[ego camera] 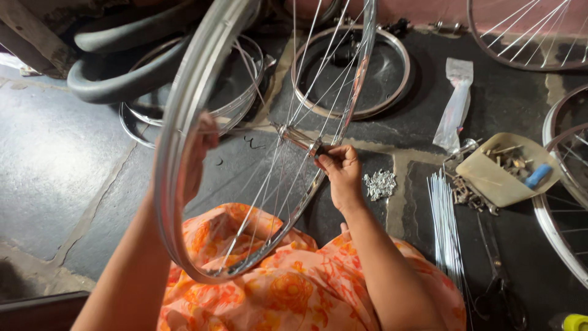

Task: The person is assembling a bicycle wheel by inserting spokes into the hub and rim. They repeatedly thread spokes through the rim holes and secure them at the hub, rotating the wheel to access different sections.

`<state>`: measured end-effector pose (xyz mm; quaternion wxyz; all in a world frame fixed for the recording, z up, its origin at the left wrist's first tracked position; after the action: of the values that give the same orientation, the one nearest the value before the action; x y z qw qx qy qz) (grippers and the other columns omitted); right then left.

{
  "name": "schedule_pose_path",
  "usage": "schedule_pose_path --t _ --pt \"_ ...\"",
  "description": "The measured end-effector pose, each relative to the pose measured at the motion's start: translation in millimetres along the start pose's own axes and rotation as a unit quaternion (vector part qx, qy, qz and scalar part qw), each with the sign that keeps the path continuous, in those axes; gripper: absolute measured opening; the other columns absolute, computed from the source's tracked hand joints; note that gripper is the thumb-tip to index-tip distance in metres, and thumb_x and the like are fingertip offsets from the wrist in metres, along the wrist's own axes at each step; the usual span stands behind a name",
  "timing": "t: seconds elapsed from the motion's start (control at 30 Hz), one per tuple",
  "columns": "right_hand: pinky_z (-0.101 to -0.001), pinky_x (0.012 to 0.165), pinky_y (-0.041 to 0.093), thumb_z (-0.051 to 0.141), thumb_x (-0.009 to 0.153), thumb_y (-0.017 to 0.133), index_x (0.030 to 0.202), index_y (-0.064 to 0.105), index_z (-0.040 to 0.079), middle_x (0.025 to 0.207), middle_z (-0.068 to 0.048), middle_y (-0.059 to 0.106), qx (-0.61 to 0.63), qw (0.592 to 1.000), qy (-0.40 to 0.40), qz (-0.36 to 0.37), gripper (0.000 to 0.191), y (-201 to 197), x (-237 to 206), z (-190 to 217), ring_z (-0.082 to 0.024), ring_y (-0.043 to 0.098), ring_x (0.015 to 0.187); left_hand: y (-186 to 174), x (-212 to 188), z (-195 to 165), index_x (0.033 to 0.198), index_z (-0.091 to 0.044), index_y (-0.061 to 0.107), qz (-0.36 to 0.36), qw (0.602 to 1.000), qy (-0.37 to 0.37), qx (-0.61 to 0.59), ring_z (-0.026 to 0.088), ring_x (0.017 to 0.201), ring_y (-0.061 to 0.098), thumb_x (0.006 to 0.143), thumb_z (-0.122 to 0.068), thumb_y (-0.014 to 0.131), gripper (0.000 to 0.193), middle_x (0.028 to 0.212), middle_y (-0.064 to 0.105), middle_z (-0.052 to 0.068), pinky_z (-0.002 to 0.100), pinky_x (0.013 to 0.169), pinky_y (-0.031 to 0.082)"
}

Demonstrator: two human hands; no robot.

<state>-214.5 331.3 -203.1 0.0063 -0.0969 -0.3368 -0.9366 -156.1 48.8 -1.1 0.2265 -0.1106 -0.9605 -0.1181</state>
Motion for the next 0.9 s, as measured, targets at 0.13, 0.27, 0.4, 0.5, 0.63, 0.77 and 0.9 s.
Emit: schedule_pose_path --t 0.13,0.27,0.4,0.5,0.63,0.77,0.9 --pt "-0.0294 0.091 0.058 -0.008 0.093 0.072 0.103 0.059 0.004 0.112 -0.009 0.069 -0.055 0.998 -0.016 0.033 0.021 8.9 -2.9 0.5 -0.015 0.067 0.097 5.2 -33.0 -19.3 0.102 -0.009 0.067 0.053 0.999 0.002 -0.004 0.025 0.095 0.064 0.104 -0.030 0.074 0.023 0.098 0.061 0.011 0.038 0.087 0.052" --pt "-0.0244 0.089 0.056 -0.009 0.090 0.070 0.111 0.065 0.005 0.108 -0.004 0.069 -0.146 0.989 0.011 0.036 0.026 -6.4 -1.1 12.2 -0.010 0.065 0.097 19.2 -51.4 -50.3 0.105 0.001 0.072 0.097 0.984 -0.039 -0.146 0.033 0.100 0.066 0.104 -0.050 0.064 0.052 0.105 0.066 0.020 0.043 0.093 0.051" --pt "-0.0242 0.084 0.055 -0.007 0.093 0.066 0.115 0.066 0.005 0.106 -0.002 0.069 -0.257 0.965 -0.032 -0.041 0.025 -78.9 12.3 59.9 -0.009 0.064 0.093 25.9 -53.7 -73.6 0.114 0.010 0.073 0.142 0.957 -0.031 -0.249 0.039 0.112 0.065 0.101 -0.061 0.059 0.073 0.121 0.067 0.021 0.049 0.102 0.048" --pt "-0.0267 0.080 0.055 -0.001 0.088 0.066 0.116 0.070 0.008 0.101 -0.007 0.074 -0.454 0.870 0.004 -0.189 0.029 -169.5 3.4 85.4 -0.014 0.070 0.089 17.1 -64.9 -83.8 0.141 0.000 0.060 0.153 0.975 -0.088 -0.137 0.040 0.132 0.062 0.098 -0.024 0.076 0.052 0.134 0.065 0.024 0.055 0.117 0.047" --pt "-0.0352 0.086 0.056 0.005 0.082 0.072 0.104 0.079 0.014 0.103 -0.008 0.077 -0.646 0.745 0.089 -0.138 0.025 -213.3 0.2 39.7 -0.023 0.073 0.095 1.6 -84.5 -81.1 0.125 0.007 0.057 0.072 0.985 -0.142 0.066 0.036 0.134 0.061 0.086 -0.001 0.067 0.041 0.126 0.065 0.026 0.052 0.121 0.045" --pt "-0.0439 0.090 0.054 0.014 0.083 0.075 0.105 0.080 0.021 0.109 -0.007 0.073 -0.760 0.632 0.146 -0.045 0.024 -207.4 0.6 -21.7 -0.031 0.068 0.103 2.5 -84.1 -79.4 0.129 0.005 0.054 0.041 0.986 -0.158 0.034 0.034 0.133 0.060 0.082 0.002 0.064 0.049 0.132 0.064 0.026 0.050 0.118 0.044" --pt "-0.0452 0.093 0.054 0.019 0.084 0.071 0.104 0.079 0.020 0.113 -0.006 0.071 -0.813 0.581 -0.014 0.031 0.022 -168.7 5.9 -31.5 -0.031 0.066 0.110 2.2 -85.7 -83.2 0.128 0.005 0.054 0.023 0.987 -0.155 0.041 0.034 0.133 0.060 0.080 0.002 0.064 0.049 0.131 0.064 0.026 0.049 0.118 0.044"
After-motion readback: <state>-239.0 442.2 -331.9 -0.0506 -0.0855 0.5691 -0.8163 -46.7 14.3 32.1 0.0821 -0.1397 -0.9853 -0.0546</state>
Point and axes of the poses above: each hand's wrist, its own x-axis towards the middle knuckle, its own y-axis out of the palm, z = x × y, the point moved 9 cm from there along x, towards the middle knuckle
